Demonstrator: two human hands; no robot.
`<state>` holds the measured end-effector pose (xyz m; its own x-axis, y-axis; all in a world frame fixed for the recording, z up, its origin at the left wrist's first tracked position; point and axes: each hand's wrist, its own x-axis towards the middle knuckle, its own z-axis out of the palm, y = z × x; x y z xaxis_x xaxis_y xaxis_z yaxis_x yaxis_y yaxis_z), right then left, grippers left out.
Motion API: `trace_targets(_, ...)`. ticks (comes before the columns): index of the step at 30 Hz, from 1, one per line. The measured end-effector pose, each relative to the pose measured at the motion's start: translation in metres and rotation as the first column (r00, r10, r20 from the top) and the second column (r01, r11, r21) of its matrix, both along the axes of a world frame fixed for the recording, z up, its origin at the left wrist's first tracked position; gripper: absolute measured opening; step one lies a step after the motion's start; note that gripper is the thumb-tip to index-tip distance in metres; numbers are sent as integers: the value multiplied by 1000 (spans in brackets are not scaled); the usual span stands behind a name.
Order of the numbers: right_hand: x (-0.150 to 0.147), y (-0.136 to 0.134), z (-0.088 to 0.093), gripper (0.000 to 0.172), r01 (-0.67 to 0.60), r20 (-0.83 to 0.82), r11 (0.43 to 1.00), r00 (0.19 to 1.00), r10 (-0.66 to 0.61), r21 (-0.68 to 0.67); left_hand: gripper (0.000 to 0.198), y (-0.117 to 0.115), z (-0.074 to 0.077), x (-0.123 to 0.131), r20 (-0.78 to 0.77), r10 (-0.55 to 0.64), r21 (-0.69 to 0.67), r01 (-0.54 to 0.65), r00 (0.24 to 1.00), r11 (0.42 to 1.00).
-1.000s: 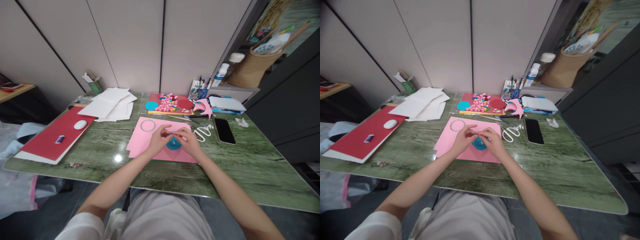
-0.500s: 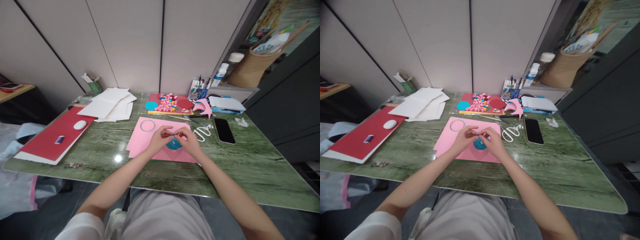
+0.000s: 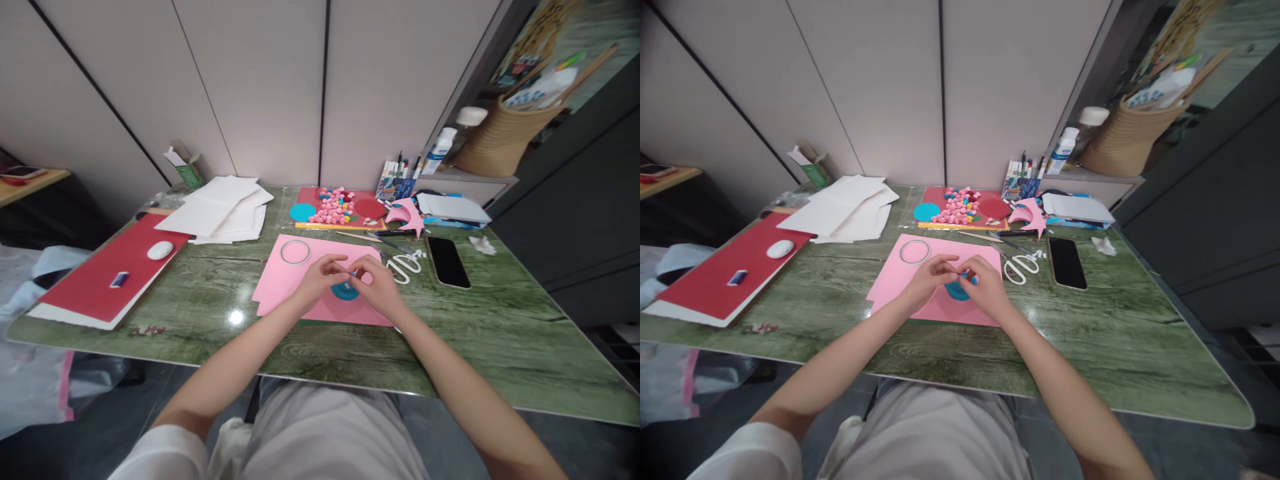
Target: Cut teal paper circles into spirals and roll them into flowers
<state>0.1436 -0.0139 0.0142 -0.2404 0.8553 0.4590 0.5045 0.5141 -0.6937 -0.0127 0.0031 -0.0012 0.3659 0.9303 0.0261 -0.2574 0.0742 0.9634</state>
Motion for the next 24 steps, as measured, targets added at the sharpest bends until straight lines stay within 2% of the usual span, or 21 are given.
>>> trace_targets(9,0,-3,1,7,-1,80,999,997,-2,34,46,1,-2,0,59,-7,-52,10,998,999)
trace_targets(17,1,-1,-5,23,-110,58,993,992,108,32,46,2,-4,-1,98,-21,-88,29,995,996)
trace_targets(20,2,1,-6,23,-68,35,997,997,67,37,46,1,-3,0,93,-14,-92,23,996,996)
trace_targets(24,3,2,-4,15,8,-26,999,1000,-7,36,48,1,1,1,112,-23,-111,36,993,993)
